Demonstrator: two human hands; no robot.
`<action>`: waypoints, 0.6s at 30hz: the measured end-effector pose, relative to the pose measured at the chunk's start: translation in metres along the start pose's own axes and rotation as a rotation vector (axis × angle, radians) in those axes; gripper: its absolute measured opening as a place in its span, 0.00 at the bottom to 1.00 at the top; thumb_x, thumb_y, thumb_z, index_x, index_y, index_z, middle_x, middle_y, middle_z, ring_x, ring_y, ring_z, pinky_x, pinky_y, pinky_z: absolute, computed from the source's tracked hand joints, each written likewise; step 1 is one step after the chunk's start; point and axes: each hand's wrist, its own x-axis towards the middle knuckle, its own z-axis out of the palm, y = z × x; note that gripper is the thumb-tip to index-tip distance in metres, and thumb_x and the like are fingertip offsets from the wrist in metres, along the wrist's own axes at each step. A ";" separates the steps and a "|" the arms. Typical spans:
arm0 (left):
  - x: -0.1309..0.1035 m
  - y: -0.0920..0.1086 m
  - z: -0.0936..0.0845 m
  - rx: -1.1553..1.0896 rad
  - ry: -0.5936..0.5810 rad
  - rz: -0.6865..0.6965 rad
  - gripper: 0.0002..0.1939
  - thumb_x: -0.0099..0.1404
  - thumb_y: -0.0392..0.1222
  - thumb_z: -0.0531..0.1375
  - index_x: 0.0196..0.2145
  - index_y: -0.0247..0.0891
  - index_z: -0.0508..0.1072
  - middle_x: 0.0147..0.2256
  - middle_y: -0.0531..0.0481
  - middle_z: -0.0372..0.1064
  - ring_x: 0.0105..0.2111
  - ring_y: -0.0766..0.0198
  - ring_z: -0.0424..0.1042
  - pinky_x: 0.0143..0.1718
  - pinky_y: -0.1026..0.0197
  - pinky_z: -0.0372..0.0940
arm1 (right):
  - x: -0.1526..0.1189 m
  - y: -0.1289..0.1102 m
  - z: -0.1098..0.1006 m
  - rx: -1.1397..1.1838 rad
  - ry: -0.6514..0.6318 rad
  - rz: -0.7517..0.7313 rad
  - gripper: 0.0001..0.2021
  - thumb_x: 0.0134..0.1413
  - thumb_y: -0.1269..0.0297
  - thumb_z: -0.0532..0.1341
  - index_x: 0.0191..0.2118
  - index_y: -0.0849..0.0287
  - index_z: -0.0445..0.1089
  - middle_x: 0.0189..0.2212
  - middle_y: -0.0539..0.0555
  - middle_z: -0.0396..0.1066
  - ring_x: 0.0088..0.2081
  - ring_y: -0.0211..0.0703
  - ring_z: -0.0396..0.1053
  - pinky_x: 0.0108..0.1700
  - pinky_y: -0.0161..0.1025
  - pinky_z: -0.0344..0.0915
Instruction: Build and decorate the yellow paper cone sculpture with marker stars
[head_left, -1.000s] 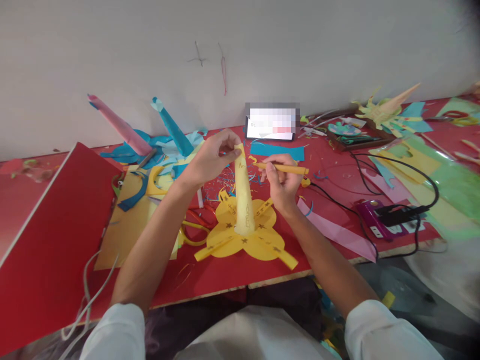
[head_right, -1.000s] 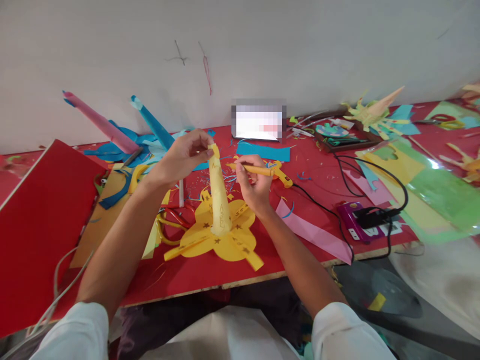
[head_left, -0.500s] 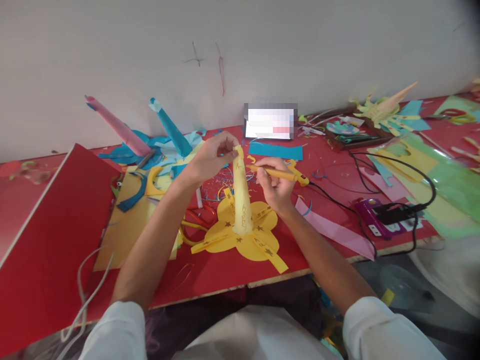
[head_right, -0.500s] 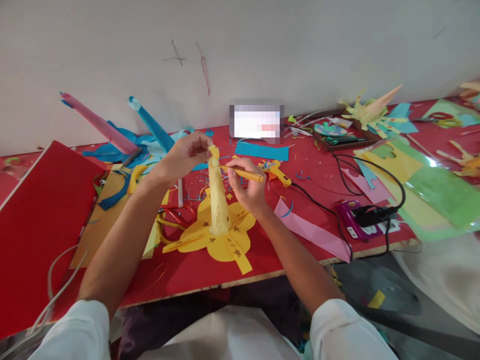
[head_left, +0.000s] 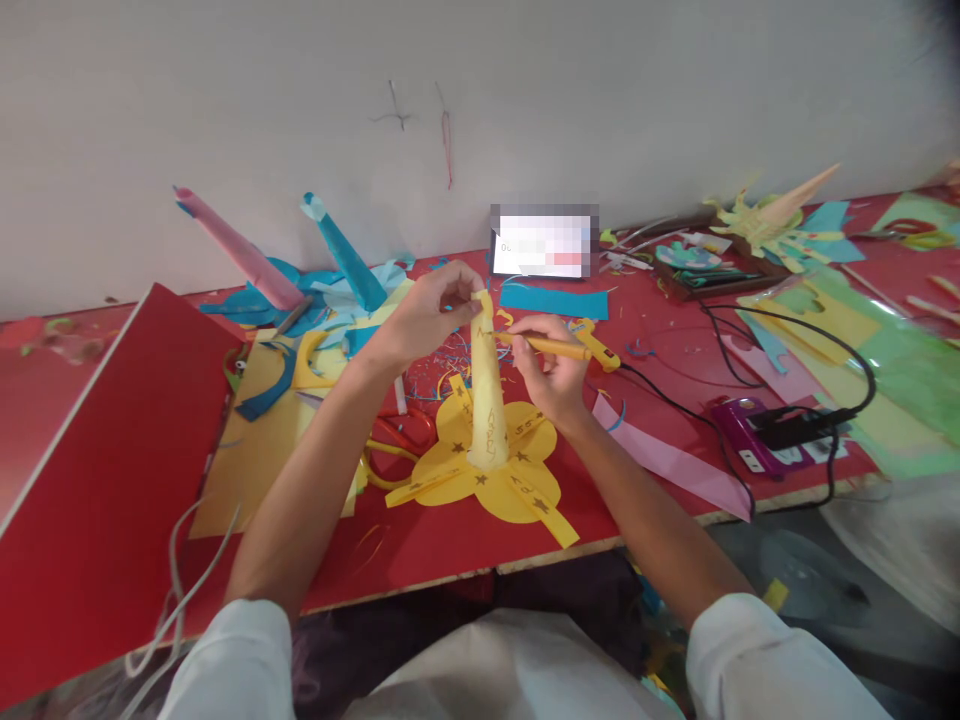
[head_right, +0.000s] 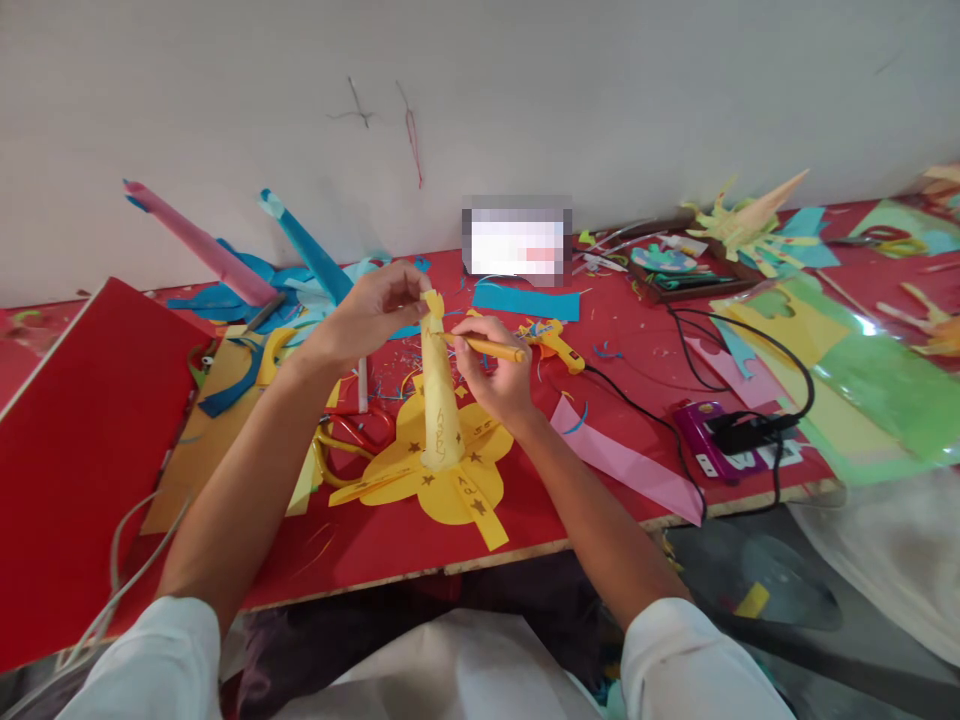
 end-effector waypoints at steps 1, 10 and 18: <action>0.000 0.000 0.000 -0.010 0.002 -0.003 0.07 0.63 0.34 0.66 0.36 0.38 0.69 0.32 0.53 0.69 0.32 0.69 0.70 0.36 0.65 0.67 | 0.000 0.000 0.000 0.010 -0.001 -0.002 0.08 0.68 0.56 0.60 0.42 0.52 0.72 0.35 0.50 0.73 0.30 0.37 0.71 0.34 0.40 0.70; 0.001 0.000 0.000 -0.046 0.004 -0.009 0.09 0.63 0.31 0.67 0.35 0.37 0.70 0.32 0.53 0.70 0.31 0.71 0.69 0.36 0.65 0.67 | -0.001 0.001 0.000 0.037 -0.007 0.019 0.08 0.68 0.55 0.60 0.42 0.52 0.71 0.34 0.49 0.72 0.26 0.34 0.68 0.31 0.39 0.69; 0.000 0.001 0.001 -0.029 0.001 -0.003 0.08 0.64 0.33 0.66 0.36 0.37 0.70 0.32 0.52 0.70 0.32 0.70 0.70 0.36 0.66 0.68 | -0.001 0.004 0.001 -0.033 0.027 0.017 0.09 0.69 0.55 0.60 0.44 0.53 0.71 0.36 0.50 0.73 0.28 0.35 0.71 0.33 0.39 0.71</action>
